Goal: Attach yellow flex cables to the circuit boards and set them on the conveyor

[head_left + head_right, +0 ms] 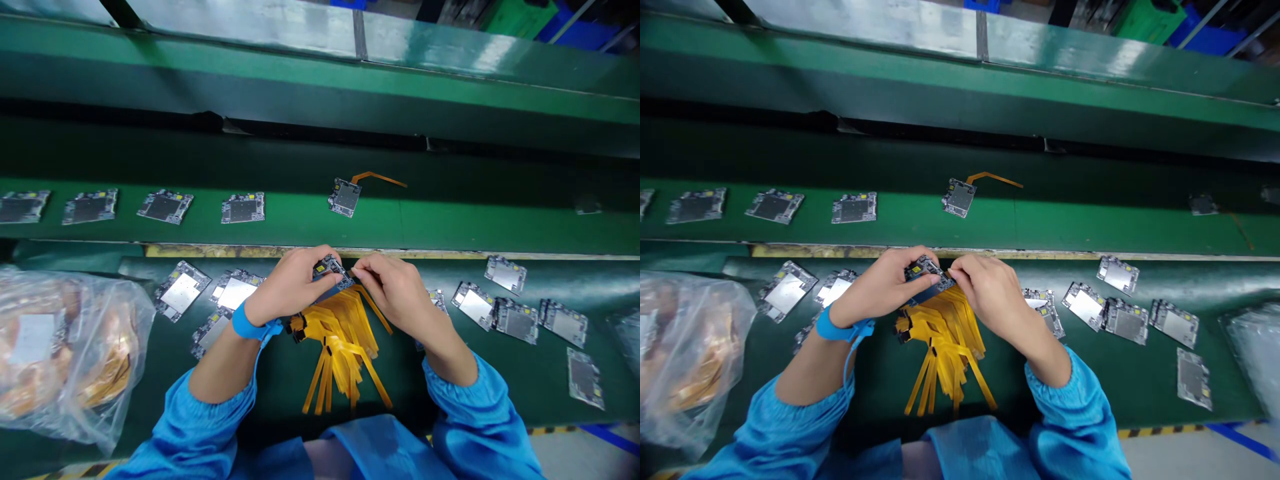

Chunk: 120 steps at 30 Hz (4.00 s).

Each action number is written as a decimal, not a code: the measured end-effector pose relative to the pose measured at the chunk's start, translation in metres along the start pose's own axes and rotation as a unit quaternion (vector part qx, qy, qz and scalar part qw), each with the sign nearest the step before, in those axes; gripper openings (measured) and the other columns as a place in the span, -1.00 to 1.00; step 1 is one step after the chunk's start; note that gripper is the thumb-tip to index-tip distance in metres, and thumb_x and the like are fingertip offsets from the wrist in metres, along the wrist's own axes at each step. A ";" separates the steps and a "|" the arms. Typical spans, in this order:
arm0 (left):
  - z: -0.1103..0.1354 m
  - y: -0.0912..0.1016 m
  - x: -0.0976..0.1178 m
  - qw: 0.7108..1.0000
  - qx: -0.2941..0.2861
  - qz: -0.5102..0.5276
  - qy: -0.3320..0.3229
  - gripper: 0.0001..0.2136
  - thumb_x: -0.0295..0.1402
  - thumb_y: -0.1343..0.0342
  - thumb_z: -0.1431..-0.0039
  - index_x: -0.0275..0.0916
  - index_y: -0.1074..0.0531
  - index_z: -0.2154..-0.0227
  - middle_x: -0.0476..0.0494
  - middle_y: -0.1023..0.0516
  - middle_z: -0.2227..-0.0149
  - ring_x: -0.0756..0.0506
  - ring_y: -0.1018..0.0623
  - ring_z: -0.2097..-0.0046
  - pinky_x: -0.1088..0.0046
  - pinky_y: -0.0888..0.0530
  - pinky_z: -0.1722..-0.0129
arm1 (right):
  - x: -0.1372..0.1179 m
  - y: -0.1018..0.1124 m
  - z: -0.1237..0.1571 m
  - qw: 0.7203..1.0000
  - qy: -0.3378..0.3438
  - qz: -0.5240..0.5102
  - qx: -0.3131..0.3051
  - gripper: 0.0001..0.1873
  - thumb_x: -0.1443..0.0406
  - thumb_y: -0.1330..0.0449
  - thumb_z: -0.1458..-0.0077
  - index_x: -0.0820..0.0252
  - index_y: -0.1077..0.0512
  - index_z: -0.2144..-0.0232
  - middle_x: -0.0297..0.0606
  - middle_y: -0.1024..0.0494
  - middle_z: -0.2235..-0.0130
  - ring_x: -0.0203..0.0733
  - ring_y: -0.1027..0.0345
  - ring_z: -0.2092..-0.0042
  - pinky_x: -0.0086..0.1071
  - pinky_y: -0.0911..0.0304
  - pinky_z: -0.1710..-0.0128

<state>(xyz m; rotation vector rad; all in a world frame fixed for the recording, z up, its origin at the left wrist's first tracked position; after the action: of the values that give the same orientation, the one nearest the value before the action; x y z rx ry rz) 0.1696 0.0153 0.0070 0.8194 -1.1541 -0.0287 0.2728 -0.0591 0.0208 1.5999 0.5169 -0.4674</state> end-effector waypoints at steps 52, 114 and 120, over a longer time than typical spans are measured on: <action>0.011 0.041 -0.015 0.980 0.180 0.079 -0.018 -0.71 -0.20 -0.10 -0.30 -0.15 -0.46 -0.01 -0.16 -0.63 0.08 -0.16 -0.61 0.11 0.36 -0.49 0.23 | 0.035 -0.027 -0.032 0.960 -0.084 -0.252 -0.090 -0.64 0.02 -0.25 -0.22 0.20 -0.50 0.19 -0.24 -0.63 0.32 -0.20 -0.49 0.37 -0.32 -0.43 0.33; 0.028 0.032 0.027 0.922 0.287 -0.078 -0.248 -0.84 -0.59 -0.05 -0.31 -0.24 -0.47 0.18 -0.21 -0.67 0.13 -0.11 -0.67 0.06 0.41 -0.59 0.08 | 0.018 -0.034 -0.030 0.698 -0.148 -0.690 0.121 -0.73 0.23 -0.35 -0.01 0.11 -0.37 0.25 -0.51 -0.46 0.54 -0.45 -0.10 0.62 -0.52 -0.04 0.60; 0.028 0.032 0.028 0.923 0.286 -0.078 -0.245 -0.85 -0.57 -0.05 -0.33 -0.25 -0.47 0.18 -0.20 -0.67 0.14 -0.09 -0.67 0.09 0.42 -0.58 0.11 | 0.019 -0.033 -0.029 0.715 -0.144 -0.673 0.122 -0.72 0.27 -0.33 -0.01 0.09 -0.35 0.23 -0.53 -0.44 0.53 -0.44 -0.08 0.62 -0.51 -0.06 0.60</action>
<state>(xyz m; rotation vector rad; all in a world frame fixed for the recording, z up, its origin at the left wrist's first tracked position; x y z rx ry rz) 0.1468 0.0110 0.0519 1.4829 -1.5979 -0.0306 0.2686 -0.0264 -0.0146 1.0745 1.3967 -1.9103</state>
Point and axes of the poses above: each hand's wrist, its own z-axis away from the middle knuckle, its own y-axis out of the back of the hand, x = y × z, the point moved 10 cm from there along -z, towards the middle knuckle
